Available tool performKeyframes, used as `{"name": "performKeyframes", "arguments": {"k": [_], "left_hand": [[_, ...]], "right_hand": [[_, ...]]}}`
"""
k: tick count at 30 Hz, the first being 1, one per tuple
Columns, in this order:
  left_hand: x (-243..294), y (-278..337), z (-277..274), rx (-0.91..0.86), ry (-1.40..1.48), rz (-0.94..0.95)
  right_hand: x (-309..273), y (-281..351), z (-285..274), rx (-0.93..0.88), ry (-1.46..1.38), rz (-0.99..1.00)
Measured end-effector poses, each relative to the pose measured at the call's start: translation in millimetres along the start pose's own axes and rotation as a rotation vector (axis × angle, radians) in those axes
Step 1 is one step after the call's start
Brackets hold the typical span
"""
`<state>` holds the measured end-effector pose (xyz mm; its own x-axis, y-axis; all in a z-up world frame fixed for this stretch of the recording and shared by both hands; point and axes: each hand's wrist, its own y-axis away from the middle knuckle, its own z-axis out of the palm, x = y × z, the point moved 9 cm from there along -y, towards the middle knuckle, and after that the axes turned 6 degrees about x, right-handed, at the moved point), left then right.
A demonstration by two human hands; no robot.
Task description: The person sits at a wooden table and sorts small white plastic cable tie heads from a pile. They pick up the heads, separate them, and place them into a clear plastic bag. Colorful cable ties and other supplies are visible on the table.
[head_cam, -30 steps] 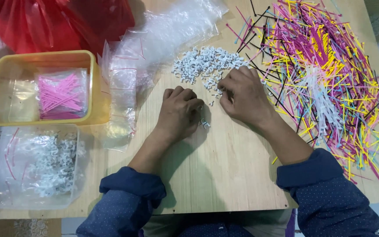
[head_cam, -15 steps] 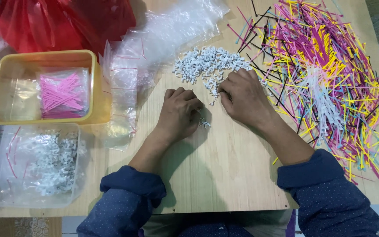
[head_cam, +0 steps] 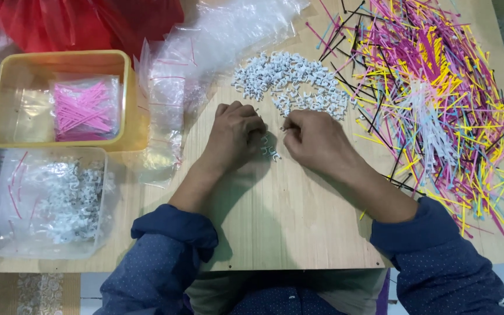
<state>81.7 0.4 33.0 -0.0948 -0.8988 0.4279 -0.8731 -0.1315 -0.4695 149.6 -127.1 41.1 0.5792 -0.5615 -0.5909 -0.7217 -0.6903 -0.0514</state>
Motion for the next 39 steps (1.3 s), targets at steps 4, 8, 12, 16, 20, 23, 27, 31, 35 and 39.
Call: {"name": "performKeyframes", "arguments": {"k": [4,8,12,16,20,23,27,31,35,39], "left_hand": [[4.2,-2.3,-6.3,-0.006,0.015,0.027],[11.5,-0.4,-5.8,-0.071,0.039,0.022],[15.7,1.7,1.3,-0.123,0.048,0.041],[18.8,0.2,-1.4,-0.159,0.099,0.024],[14.9,-1.1,-3.7,-0.094,0.097,0.0],[16.3,-4.5,-9.5,-0.032,0.095,-0.002],[6.5,-3.3,-2.6,-0.015,0.099,-0.016],[5.0,-0.3,-0.2,-0.014,0.079,0.004],[3.8,-5.5,-8.8,0.033,0.045,-0.012],[0.2,-5.7,-10.4,0.064,-0.039,-0.002]], "right_hand": [[-9.1,-3.1,-17.9,0.124,-0.097,-0.109],[-5.7,-9.6,-16.7,0.132,-0.05,-0.202],[-16.4,-7.8,-6.2,0.063,-0.031,-0.311],[6.0,-14.7,-3.7,0.091,0.079,-0.306],[6.3,-15.2,-19.4,0.216,0.122,-0.344],[-4.3,-15.0,-27.7,0.284,0.089,-0.357],[-6.0,-19.3,-15.5,0.211,0.116,-0.383],[7.7,-22.0,-4.5,0.207,0.128,-0.375],[6.3,-26.8,-16.5,0.298,0.107,-0.402],[-3.7,-23.4,-18.4,0.235,0.106,-0.398]]}}
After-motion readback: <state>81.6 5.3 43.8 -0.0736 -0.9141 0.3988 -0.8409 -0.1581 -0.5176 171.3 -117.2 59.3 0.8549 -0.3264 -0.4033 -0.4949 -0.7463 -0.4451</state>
